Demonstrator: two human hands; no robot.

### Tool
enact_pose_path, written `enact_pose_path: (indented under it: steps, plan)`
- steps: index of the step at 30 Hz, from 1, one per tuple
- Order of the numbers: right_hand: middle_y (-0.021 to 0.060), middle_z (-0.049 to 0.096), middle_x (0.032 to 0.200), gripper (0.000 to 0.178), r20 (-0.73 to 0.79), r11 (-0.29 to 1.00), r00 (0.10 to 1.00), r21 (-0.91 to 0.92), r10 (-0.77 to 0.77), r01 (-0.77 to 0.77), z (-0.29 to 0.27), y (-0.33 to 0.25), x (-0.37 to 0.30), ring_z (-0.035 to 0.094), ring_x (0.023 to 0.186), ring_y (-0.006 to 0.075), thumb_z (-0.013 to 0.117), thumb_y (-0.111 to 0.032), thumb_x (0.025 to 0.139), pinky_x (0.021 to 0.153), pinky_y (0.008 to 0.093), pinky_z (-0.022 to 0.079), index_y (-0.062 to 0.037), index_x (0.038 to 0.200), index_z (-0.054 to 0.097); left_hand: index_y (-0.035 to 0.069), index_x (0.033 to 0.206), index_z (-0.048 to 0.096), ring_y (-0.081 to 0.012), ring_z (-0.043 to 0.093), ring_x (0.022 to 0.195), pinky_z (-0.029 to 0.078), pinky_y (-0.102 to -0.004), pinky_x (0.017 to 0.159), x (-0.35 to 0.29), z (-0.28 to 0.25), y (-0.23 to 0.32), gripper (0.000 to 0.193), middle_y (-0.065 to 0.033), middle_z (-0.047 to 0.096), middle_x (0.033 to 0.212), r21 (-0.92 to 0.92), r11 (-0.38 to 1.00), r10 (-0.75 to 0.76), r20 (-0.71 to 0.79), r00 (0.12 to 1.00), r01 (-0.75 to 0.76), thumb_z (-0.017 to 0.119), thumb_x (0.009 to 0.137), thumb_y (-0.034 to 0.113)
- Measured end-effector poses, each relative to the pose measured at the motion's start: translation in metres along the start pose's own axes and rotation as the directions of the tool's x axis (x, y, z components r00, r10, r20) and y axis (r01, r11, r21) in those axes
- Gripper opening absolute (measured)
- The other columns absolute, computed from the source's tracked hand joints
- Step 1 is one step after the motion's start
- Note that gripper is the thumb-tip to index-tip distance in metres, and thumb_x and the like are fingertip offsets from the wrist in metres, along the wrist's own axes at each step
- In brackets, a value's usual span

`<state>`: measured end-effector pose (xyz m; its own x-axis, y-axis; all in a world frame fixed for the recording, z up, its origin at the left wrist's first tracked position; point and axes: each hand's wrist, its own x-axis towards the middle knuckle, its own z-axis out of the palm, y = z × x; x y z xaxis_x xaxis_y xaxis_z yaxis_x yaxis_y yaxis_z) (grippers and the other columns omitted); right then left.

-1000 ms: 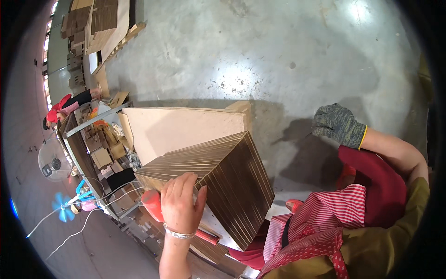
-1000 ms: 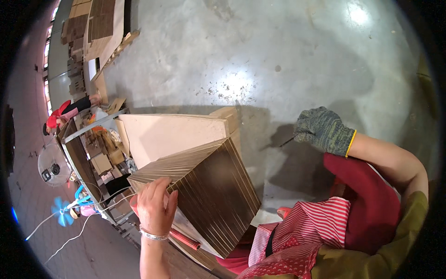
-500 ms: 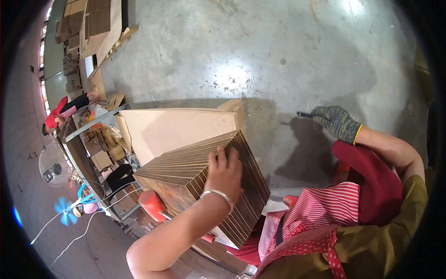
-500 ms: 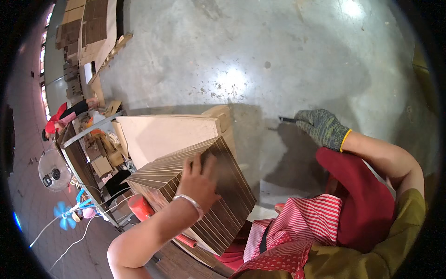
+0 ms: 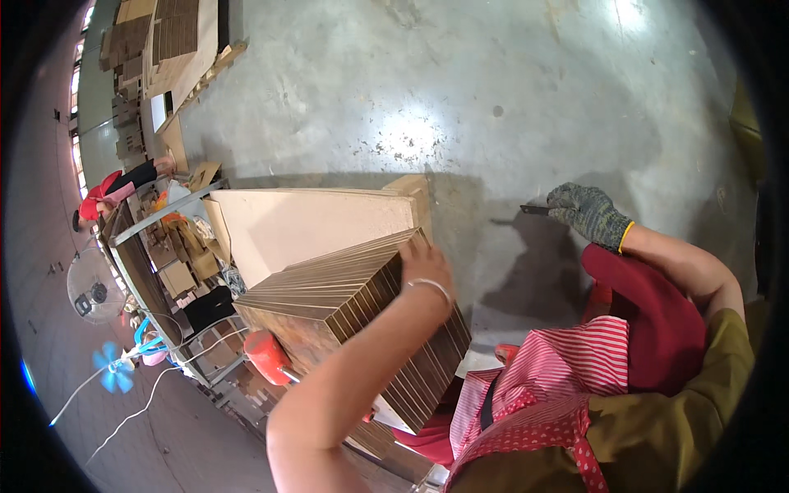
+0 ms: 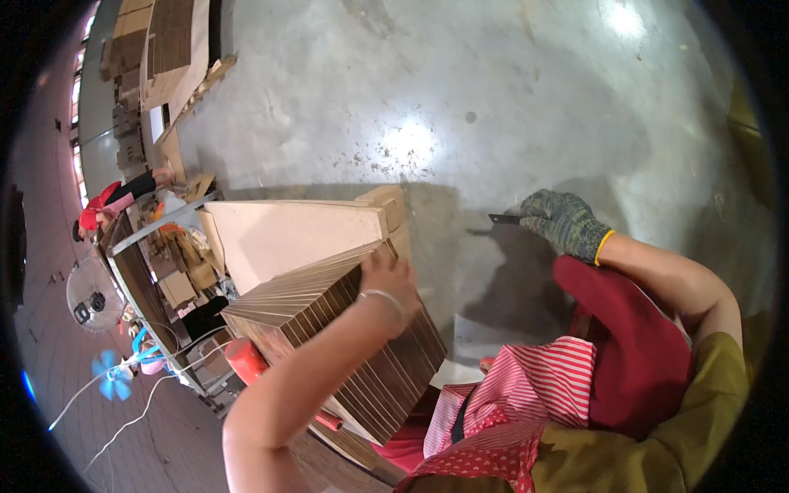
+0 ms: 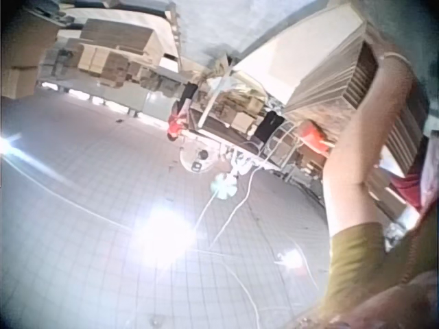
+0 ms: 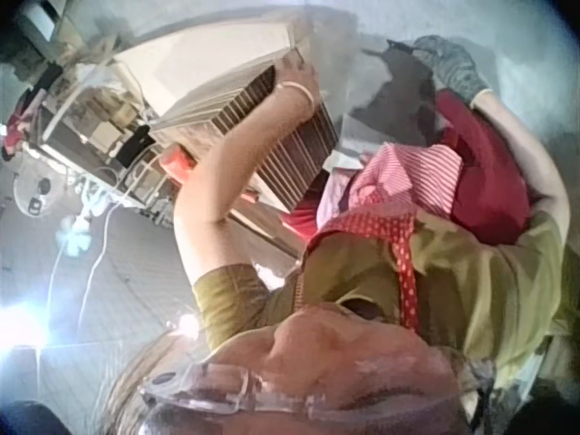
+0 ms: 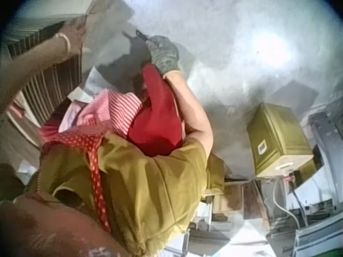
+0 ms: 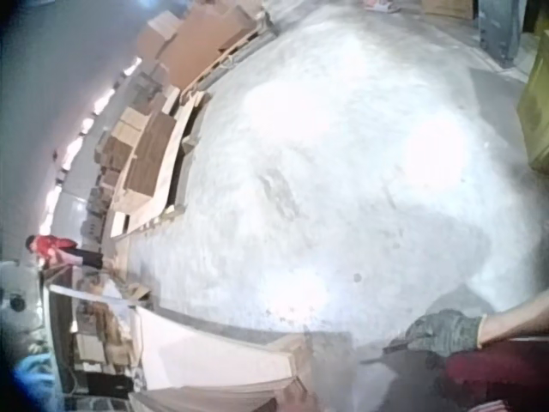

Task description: The person taps a wooden box with a mallet to align the pieces and trims the edges using a blade.

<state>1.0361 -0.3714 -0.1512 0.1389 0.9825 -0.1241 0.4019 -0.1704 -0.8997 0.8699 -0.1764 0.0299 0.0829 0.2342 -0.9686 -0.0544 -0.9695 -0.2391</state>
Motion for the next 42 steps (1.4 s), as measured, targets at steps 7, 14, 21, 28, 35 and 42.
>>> enact_pose_path:
  steps: [7,14,21,28,35,42]
  plan:
    - [0.0142,0.062,0.087,0.023,0.203,0.901,0.920,0.216,0.336,-0.376,-0.021,-0.007,-0.002,0.058,0.085,0.0306,0.052,-0.023,0.085,0.078,0.0385,0.045,-0.0052,0.097,0.061,0.007,0.135,0.037,-0.0331,0.038,0.126,0.037,-0.0455,0.097,0.010,0.003,-0.016,0.060,-0.0106,0.036,0.141,-0.134,0.977,-0.178,-0.072,0.981,0.167,0.054,0.086,0.037]
    - [0.0126,0.062,0.081,0.022,0.216,0.887,0.904,0.209,0.369,-0.412,-0.017,-0.029,0.007,0.059,0.081,0.0301,0.051,-0.024,0.087,0.075,0.0398,0.045,-0.0042,0.093,0.059,0.001,0.123,0.044,-0.0281,0.061,0.093,0.051,-0.0360,0.077,-0.118,-0.021,-0.076,0.044,-0.0157,0.058,0.112,-0.313,0.914,-0.242,0.088,0.966,0.257,0.054,0.086,0.023]
    - [0.0126,0.062,0.075,0.024,0.038,0.928,0.949,0.204,0.312,-0.313,-0.007,-0.008,-0.003,0.059,0.079,0.0296,0.047,-0.024,0.087,0.075,0.0393,0.045,-0.0035,0.094,0.059,0.002,0.101,0.062,-0.0292,0.060,0.096,0.048,-0.0352,0.080,-0.151,0.036,-0.088,0.025,-0.0120,0.063,0.106,-0.652,0.746,-0.385,-0.588,0.711,-0.136,0.064,0.078,0.011]
    - [0.0117,0.064,0.078,0.021,0.275,0.826,0.888,0.340,0.370,-0.449,-0.007,-0.031,0.019,0.060,0.078,0.0283,0.048,-0.020,0.085,0.073,0.0390,0.046,-0.0030,0.095,0.057,0.002,0.087,0.062,-0.0236,0.060,0.090,0.041,-0.0325,0.085,-0.138,0.073,-0.063,0.008,-0.0098,0.066,0.096,-0.933,0.234,-0.778,-0.348,0.523,-0.273,0.060,0.081,0.006]
    - [0.0136,0.063,0.082,0.022,0.269,0.850,0.911,0.350,0.313,-0.395,-0.004,-0.044,0.027,0.061,0.081,0.0286,0.056,-0.018,0.080,0.074,0.0379,0.046,-0.0029,0.095,0.057,0.004,0.088,0.060,-0.0232,0.055,0.095,0.034,-0.0386,0.093,-0.130,0.079,-0.067,0.013,-0.0077,0.064,0.097,-0.865,0.335,-0.746,-0.485,0.456,-0.373,0.053,0.085,0.014]
    - [0.0145,0.062,0.084,0.029,0.330,0.946,0.911,0.118,0.249,-0.301,-0.031,-0.096,0.072,0.060,0.081,0.0315,0.058,-0.021,0.077,0.075,0.0402,0.046,-0.0060,0.101,0.057,0.003,0.082,0.058,-0.0254,0.052,0.087,0.035,-0.0358,0.086,-0.112,0.078,-0.059,0.010,-0.0084,0.062,0.088,-0.783,0.547,-0.738,-0.618,0.271,-0.297,0.049,0.081,0.009]
